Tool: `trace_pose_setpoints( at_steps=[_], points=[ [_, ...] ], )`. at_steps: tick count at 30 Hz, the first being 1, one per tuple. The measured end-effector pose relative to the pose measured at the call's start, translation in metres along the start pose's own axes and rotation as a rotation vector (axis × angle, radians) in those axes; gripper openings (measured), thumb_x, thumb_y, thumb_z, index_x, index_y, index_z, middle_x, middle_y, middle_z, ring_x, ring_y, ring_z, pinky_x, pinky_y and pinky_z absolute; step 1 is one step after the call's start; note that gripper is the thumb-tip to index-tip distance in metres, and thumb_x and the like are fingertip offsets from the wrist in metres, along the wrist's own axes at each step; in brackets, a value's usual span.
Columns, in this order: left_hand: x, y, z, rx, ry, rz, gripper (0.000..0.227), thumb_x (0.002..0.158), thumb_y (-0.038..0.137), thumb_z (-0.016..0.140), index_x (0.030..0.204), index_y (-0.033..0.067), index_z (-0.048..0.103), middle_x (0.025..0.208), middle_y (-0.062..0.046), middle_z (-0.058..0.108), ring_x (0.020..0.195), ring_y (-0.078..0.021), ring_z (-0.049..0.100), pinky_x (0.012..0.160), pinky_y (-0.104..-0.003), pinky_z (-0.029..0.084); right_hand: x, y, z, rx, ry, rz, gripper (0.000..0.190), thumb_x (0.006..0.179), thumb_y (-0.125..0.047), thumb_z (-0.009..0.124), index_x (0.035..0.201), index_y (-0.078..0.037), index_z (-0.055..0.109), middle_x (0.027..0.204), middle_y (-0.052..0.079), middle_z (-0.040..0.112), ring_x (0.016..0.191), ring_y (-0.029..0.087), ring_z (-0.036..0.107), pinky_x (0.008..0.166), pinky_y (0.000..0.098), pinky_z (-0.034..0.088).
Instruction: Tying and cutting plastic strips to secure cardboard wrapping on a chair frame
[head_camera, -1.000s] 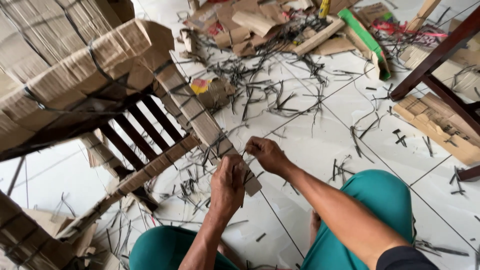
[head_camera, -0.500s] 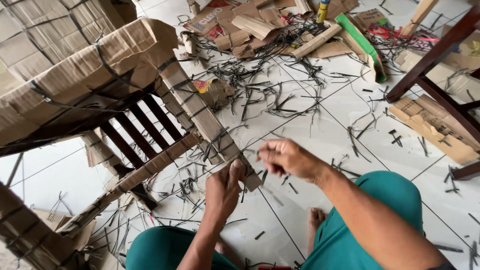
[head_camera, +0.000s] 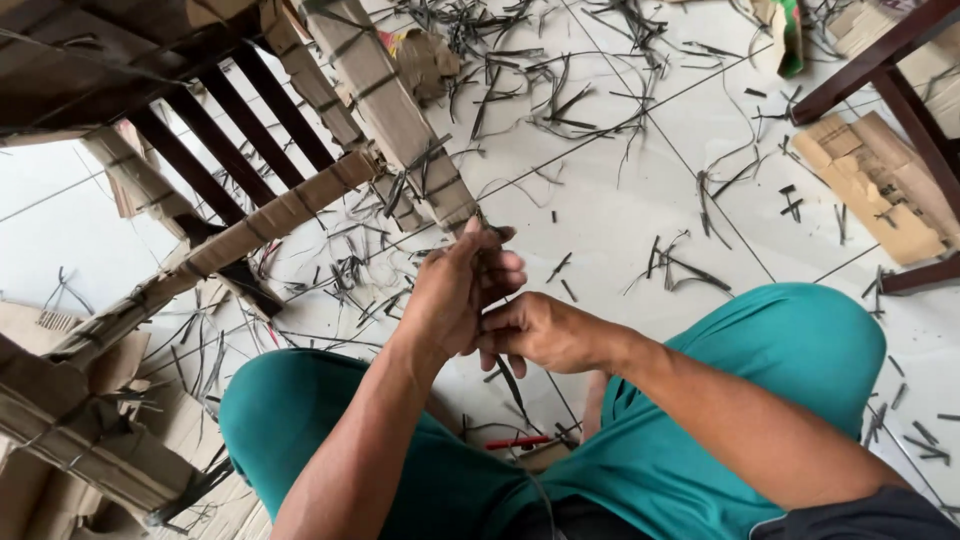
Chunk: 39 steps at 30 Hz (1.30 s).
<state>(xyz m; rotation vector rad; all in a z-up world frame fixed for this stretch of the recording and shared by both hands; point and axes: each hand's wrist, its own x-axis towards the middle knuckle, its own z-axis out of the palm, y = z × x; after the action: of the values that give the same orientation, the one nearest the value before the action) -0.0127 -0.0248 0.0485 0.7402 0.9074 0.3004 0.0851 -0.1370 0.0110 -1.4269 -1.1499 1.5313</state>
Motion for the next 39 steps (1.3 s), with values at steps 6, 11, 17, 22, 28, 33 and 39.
trace_pose_setpoints(
  at_steps=[6, 11, 17, 22, 28, 33, 39],
  points=[
    [-0.004, 0.004, -0.007, 0.036, -0.003, 0.142, 0.027, 0.106, 0.021, 0.049, 0.099, 0.0018, 0.067, 0.058, 0.006, 0.032, 0.043, -0.0039, 0.025, 0.034, -0.017, 0.025, -0.001, 0.006, -0.03, 0.216, -0.086, -0.082, 0.034, 0.095, -0.001, 0.06, 0.128, 0.001, 0.066, 0.11, 0.02, 0.077, 0.083, 0.025, 0.076, 0.048, 0.0238, 0.054],
    [0.009, -0.006, -0.016, 0.08, 0.039, 0.225, 0.023, 0.1, 0.017, 0.054, 0.091, 0.0015, 0.068, 0.053, 0.007, 0.027, 0.042, -0.0028, 0.021, 0.036, -0.017, 0.019, 0.014, 0.047, -0.048, 0.263, 0.153, 0.024, 0.019, 0.096, -0.007, 0.06, 0.107, -0.002, 0.074, 0.087, 0.015, 0.077, 0.077, 0.021, 0.075, 0.052, 0.0225, 0.055],
    [0.008, -0.006, -0.024, 0.141, 0.024, 0.243, 0.027, 0.1, 0.017, 0.052, 0.1, -0.0005, 0.072, 0.052, 0.008, 0.029, 0.041, -0.0014, 0.023, 0.037, -0.017, 0.02, 0.014, 0.052, -0.038, -0.028, 0.025, 0.228, 0.022, 0.087, -0.018, 0.068, 0.094, -0.002, 0.081, 0.079, 0.015, 0.078, 0.077, 0.023, 0.076, 0.061, 0.0306, 0.061],
    [-0.002, -0.007, -0.019, 0.144, -0.001, 0.252, 0.029, 0.096, 0.012, 0.052, 0.115, -0.0004, 0.071, 0.052, 0.004, 0.034, 0.042, -0.004, 0.027, 0.039, -0.018, 0.022, 0.029, 0.13, -0.032, -0.787, 0.066, 0.359, 0.031, 0.09, -0.028, 0.056, 0.063, -0.016, 0.063, 0.052, 0.0, 0.058, 0.055, 0.019, 0.059, 0.05, 0.0344, 0.048],
    [0.002, -0.011, -0.023, 0.178, -0.002, 0.261, 0.032, 0.097, 0.012, 0.051, 0.121, 0.0042, 0.07, 0.053, 0.001, 0.037, 0.045, -0.0039, 0.026, 0.04, -0.018, 0.021, 0.04, 0.251, 0.023, -0.751, -0.197, 0.426, 0.039, 0.093, -0.049, 0.058, 0.099, -0.015, 0.077, 0.096, 0.015, 0.077, 0.102, 0.038, 0.072, 0.085, 0.0518, 0.056],
    [0.004, -0.013, -0.028, 0.149, -0.08, 0.253, 0.032, 0.101, 0.011, 0.049, 0.124, 0.0064, 0.07, 0.055, -0.001, 0.041, 0.046, -0.0014, 0.025, 0.04, -0.016, 0.02, 0.065, 0.37, 0.091, -1.026, -0.386, 0.459, 0.045, 0.081, -0.032, 0.072, 0.126, -0.028, 0.069, 0.111, 0.007, 0.076, 0.107, 0.034, 0.072, 0.086, 0.055, 0.058],
    [0.007, -0.013, -0.028, 0.159, -0.085, 0.29, 0.031, 0.102, 0.011, 0.048, 0.123, 0.0018, 0.068, 0.055, -0.002, 0.043, 0.043, -0.0035, 0.027, 0.037, -0.017, 0.021, 0.065, 0.32, 0.108, -0.79, -0.574, 0.454, 0.049, 0.083, -0.018, 0.069, 0.131, -0.008, 0.068, 0.129, 0.02, 0.07, 0.122, 0.043, 0.064, 0.1, 0.0598, 0.053]
  ],
)
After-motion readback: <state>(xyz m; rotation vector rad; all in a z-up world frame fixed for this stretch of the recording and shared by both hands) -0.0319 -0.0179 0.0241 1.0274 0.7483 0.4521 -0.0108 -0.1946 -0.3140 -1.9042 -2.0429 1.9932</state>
